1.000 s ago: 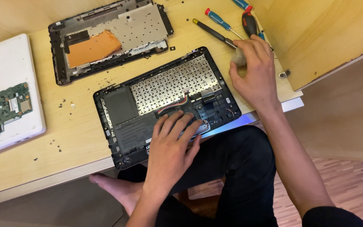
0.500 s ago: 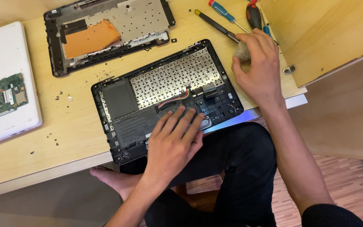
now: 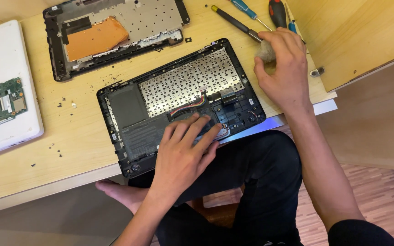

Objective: Installing internal components like the battery and a metal shield into a laptop chassis using a screwdriver.

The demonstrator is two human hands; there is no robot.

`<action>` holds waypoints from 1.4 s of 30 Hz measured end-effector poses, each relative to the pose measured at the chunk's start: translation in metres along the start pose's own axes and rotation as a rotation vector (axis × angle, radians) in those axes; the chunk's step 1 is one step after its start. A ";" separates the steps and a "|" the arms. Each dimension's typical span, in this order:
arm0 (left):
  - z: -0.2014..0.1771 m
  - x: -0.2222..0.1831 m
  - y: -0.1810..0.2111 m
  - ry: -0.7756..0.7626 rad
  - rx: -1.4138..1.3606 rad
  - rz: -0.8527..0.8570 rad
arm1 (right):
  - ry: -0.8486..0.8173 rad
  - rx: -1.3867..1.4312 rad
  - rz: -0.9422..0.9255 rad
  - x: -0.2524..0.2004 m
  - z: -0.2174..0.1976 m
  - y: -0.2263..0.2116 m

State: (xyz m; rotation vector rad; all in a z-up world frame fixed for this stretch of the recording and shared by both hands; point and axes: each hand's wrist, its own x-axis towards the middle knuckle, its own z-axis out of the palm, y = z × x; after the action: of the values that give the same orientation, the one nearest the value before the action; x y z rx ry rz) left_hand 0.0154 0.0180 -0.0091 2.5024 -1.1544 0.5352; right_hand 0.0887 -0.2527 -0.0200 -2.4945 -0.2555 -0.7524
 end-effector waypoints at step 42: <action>0.010 -0.003 -0.004 0.065 -0.112 -0.063 | -0.541 -0.525 0.528 0.008 -0.057 0.023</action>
State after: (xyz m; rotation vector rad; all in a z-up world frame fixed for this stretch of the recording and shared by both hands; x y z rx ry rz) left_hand 0.0183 0.0176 -0.0202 2.3989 -1.0482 0.5163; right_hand 0.0765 -0.3017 0.0158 -3.0140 0.4663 0.1022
